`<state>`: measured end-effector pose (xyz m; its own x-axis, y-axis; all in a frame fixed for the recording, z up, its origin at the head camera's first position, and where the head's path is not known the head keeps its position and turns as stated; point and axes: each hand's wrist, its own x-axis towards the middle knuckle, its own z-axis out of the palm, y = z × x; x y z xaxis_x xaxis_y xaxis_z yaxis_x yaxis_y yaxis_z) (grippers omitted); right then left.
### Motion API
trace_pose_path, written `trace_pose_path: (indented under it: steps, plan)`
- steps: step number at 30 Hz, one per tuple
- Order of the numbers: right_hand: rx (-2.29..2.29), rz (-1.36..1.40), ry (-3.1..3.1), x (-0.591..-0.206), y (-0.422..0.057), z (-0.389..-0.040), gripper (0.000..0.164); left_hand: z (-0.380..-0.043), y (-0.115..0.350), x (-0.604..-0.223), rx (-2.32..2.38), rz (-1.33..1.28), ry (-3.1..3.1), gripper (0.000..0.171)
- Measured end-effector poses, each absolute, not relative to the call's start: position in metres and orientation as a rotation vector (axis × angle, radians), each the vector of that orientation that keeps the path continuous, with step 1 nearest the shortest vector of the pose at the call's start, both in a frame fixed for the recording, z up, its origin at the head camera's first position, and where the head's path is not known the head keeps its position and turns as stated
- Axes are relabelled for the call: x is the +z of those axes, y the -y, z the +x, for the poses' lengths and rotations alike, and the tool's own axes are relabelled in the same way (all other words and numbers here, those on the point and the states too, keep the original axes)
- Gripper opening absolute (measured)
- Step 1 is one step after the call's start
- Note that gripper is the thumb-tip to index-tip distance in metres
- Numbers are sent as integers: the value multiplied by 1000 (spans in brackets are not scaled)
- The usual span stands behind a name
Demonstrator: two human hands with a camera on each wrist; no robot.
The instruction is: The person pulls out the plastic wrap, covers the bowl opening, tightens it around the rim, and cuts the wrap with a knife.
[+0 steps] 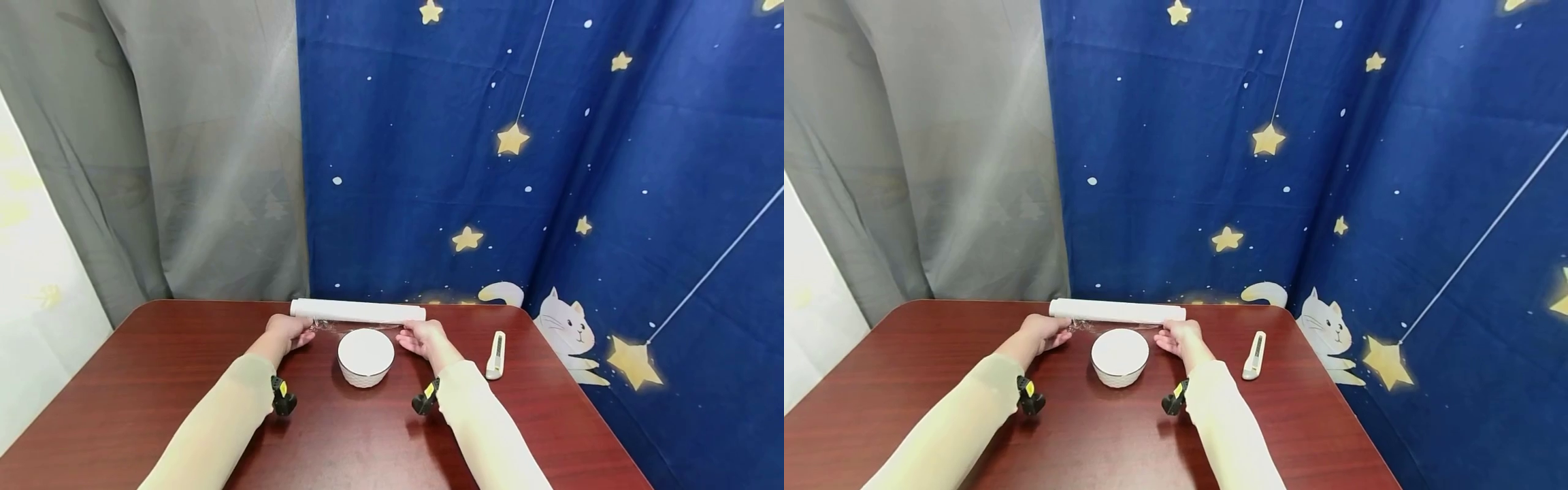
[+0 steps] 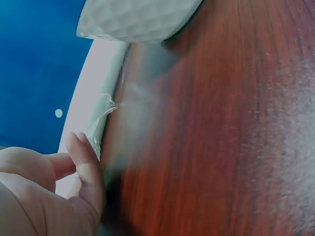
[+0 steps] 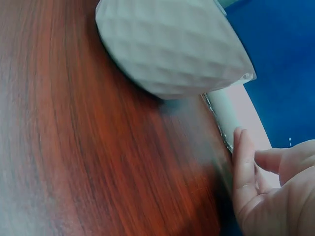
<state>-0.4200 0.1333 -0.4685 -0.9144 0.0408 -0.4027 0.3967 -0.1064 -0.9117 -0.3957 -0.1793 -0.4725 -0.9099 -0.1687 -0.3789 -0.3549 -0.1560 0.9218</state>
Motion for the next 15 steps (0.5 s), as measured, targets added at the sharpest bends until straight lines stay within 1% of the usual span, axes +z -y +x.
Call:
trace_pose_path:
  steps: [3,6,8,10,15]
  plan:
    - [-2147,513,-1953,-467,-135,-419,30,-399,179,-477,2219,-645,-2011,8]
    - [-2190,552,-1984,-465,-137,-417,32,-402,178,-481,2203,-658,-2099,15]
    - [-2213,576,-1994,-465,-139,-417,37,-403,177,-482,2197,-661,-2148,21]
    - [-2227,583,-1982,-467,-140,-417,43,-402,176,-483,2228,-652,-2153,24]
    - [-2262,531,-1908,-470,-139,-422,57,-399,173,-484,2392,-623,-1997,16]
